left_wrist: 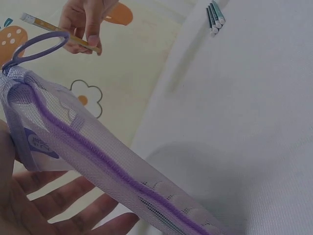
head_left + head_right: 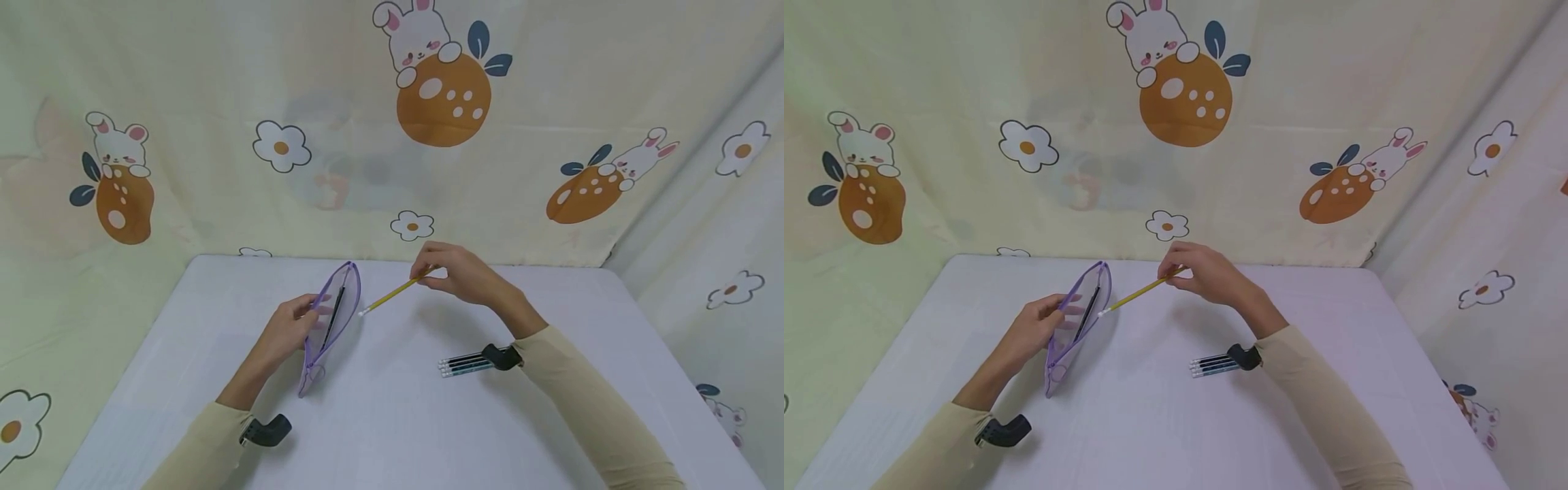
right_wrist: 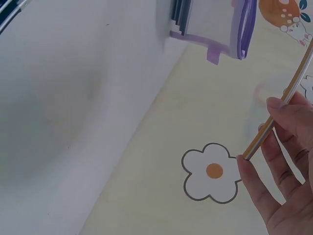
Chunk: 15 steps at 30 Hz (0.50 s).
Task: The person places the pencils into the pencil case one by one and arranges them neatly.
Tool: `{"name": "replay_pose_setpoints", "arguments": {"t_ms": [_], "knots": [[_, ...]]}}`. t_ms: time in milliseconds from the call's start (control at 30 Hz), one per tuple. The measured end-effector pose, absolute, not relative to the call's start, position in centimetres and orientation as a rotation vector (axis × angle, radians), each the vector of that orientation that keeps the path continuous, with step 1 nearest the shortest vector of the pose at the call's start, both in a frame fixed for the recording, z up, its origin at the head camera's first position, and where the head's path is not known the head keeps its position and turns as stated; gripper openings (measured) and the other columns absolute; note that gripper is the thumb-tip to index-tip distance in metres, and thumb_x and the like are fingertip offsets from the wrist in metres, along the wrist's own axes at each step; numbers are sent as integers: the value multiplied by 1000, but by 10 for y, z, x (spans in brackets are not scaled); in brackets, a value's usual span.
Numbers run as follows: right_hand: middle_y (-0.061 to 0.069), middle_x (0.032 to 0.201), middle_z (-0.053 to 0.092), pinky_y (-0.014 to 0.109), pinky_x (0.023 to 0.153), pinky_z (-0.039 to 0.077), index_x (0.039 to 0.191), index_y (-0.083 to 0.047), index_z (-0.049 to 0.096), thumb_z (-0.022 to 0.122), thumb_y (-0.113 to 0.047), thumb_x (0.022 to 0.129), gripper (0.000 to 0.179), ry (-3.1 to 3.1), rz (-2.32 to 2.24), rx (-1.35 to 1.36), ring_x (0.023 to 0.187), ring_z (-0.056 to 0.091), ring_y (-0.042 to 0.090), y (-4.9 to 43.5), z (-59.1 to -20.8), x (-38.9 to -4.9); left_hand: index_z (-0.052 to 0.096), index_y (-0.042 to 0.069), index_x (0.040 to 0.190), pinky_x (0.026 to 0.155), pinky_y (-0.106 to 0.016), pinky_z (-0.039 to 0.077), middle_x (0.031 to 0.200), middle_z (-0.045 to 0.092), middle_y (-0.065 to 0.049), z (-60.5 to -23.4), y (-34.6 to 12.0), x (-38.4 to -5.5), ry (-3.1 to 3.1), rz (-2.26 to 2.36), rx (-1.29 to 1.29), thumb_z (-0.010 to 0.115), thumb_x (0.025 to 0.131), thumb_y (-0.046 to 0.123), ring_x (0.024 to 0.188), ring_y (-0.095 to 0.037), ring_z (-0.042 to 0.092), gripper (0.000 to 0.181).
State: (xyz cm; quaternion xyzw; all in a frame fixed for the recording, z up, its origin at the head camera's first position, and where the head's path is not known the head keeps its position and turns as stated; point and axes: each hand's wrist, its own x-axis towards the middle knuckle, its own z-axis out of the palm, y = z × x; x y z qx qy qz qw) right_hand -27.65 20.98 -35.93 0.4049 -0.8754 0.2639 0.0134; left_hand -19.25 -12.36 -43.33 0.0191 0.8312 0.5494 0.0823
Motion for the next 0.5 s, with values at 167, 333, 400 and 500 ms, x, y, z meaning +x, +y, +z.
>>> {"name": "replay_pose_setpoints", "arguments": {"t_ms": [167,333,400,500], "knots": [[-12,98,64,28,84,56,97,-22,75,80,-7,86,19,-2685,834,1318,94,65,9,202,-360,-280,59,13,142,72,-39,59,132,68,-13,-433,-124,-192,2481,1645,58,45,104,19,115,-36,67,40],[-11,99,64,27,85,55,96,-21,75,81,-8,85,18,-2677,779,1351,95,63,7,192,-361,-284,59,13,142,70,-37,58,133,68,-13,-434,-123,-192,2490,1642,50,45,105,20,114,-36,68,40],[-11,99,64,27,85,55,96,-21,75,81,-9,85,17,-2677,751,1358,95,63,8,187,-361,-285,59,13,142,70,-36,58,132,68,-13,-435,-123,-192,2495,1640,50,46,105,20,114,-35,68,40],[-11,99,64,27,85,54,96,-21,75,81,-10,86,17,-2670,721,1370,96,63,8,181,-360,-287,59,13,141,69,-36,58,132,68,-13,-435,-124,-192,2504,1637,54,46,104,20,113,-35,68,40]]}}
